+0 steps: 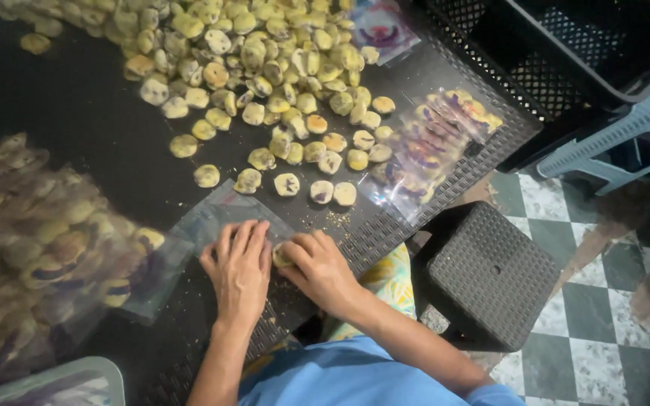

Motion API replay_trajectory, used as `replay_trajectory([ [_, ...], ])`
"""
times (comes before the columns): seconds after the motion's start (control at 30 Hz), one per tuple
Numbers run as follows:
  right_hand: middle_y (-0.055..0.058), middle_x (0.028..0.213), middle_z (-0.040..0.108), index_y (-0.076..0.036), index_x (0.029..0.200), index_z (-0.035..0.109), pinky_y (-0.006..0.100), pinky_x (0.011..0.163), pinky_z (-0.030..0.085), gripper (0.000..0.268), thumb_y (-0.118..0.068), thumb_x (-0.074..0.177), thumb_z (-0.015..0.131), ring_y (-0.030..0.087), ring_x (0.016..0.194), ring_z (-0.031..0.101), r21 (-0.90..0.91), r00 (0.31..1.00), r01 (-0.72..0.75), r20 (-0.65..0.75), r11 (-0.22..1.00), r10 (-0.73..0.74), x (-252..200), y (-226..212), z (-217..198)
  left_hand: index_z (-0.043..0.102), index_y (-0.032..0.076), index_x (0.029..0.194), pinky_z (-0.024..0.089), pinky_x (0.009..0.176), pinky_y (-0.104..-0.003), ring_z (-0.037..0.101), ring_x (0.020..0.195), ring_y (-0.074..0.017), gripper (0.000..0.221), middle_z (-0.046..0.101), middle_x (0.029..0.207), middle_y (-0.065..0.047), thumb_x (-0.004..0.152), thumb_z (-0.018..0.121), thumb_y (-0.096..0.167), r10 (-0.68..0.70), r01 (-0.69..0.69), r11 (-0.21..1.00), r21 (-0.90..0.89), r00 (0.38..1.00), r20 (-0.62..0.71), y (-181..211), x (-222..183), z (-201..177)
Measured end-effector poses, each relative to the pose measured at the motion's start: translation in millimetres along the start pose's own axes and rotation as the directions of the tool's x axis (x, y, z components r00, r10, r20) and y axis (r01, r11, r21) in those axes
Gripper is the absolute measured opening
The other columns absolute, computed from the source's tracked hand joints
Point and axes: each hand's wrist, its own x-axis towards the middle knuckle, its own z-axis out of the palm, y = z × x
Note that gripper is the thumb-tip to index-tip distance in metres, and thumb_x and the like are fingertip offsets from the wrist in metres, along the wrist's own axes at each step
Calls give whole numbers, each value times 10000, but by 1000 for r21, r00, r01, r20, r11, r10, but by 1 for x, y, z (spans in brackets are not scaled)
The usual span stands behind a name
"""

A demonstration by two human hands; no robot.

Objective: Packaging small baked goods into individual plastic bags from a large pile on a table.

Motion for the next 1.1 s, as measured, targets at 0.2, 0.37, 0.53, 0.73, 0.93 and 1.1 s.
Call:
replay_trajectory([
  [0.2,108,912,595,-82,936,601,369,678,452,337,-282,748,797,280,795,557,-5,999,31,-42,1000,-31,2,9,11,578,245,1258,318,980,-472,434,1262,-155,320,603,1225,80,938,566,246,16,-15,1000,-19,995,99,-5,-4,-7],
  [0.37,117,933,564,-80,1034,588,388,703,449,416,-337,762,770,307,821,547,24,999,14,39,1000,-15,8,9,1,564,226,1264,324,980,-469,435,1240,-156,330,600,1221,59,934,572,228,55,-52,998,-26,992,113,-8,-6,-11],
  [0.53,133,906,574,-42,1103,581,386,722,438,510,-303,726,802,300,819,554,60,996,-36,83,998,31,15,17,15,532,231,1296,306,1007,-442,431,1266,-156,350,588,1263,56,946,534,226,94,-91,995,-35,989,111,-15,-12,-7],
  [0.73,85,841,581,-78,1047,626,341,731,454,408,-315,750,773,259,781,557,46,997,74,32,996,-76,24,21,19,509,205,1337,345,1003,-431,439,1265,-176,429,563,1293,32,913,574,187,93,-91,996,-18,992,84,-22,-13,-3],
  [0.93,78,837,588,-77,1026,628,365,737,498,315,-202,773,769,283,800,593,275,998,-58,43,960,48,29,16,29,520,183,1347,356,1006,-425,439,1268,-191,372,566,1276,19,977,495,174,123,-115,989,-88,988,91,-26,-15,-10],
  [1.1,57,824,605,-106,1001,631,373,722,543,269,-183,783,767,282,818,654,305,977,-209,112,929,183,32,20,29,538,173,1334,333,1029,-462,424,1288,-225,355,529,1356,-27,987,501,232,195,-191,977,-94,980,43,-22,-10,-14],
])
